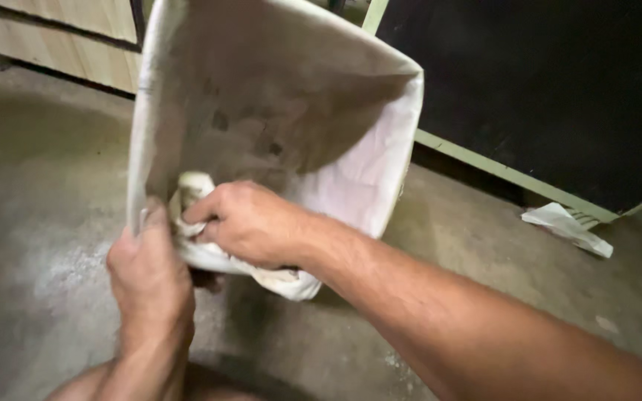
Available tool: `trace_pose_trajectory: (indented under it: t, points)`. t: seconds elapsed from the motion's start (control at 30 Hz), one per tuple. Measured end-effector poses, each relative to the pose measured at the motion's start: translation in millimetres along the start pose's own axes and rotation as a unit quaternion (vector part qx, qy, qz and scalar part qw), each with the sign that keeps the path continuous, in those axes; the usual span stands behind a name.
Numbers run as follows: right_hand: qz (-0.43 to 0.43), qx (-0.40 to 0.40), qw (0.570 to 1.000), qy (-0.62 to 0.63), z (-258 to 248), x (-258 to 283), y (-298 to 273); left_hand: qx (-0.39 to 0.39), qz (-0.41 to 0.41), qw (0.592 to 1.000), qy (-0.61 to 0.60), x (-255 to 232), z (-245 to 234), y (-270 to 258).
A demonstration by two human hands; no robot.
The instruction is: The person cleans the inside of a white plastic bin using a cloth. They repeatedly wipe the interior surfaces, lift the bin to reach different areas, and adjust the plastic liner inside. The task continues until the bin appears clean.
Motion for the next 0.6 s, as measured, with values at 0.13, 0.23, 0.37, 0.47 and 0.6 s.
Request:
trace_pose_trajectory:
  t: [0.13,0.23,0.37,0.47,0.6]
  points:
    - [-0.047,0.047,0.996,0.062,-8,4,-13,0.003,-0.08,0.996,-0.047,-12,3,-12]
    - [-0.062,0.041,0.983,0.17,-21,-2,-17,0.012,-0.072,0.996,-0.048,-20,4,-12]
    - [0.037,-0.026,0.992,0.121,-35,-24,-16,0.001,-0.071,0.997,0.025,-20,3,-14]
    - [0.092,-0.035,0.995,0.028,-37,-32,-20,-0.013,0.159,0.97,0.182,-47,3,-17]
    - [0.06,-0.026,0.998,-0.02,-31,-22,-26,-0.037,0.14,0.949,0.279,-47,-5,-13]
Point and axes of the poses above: each hand's wrist, its own y-axis towards the middle knuckle, its own z-axis out of the palm, x = y × z, the point moved 6 cm from there along y, towards the middle knuckle, and after that the axes turned 10 degrees about -y, right-handed, at the moved point
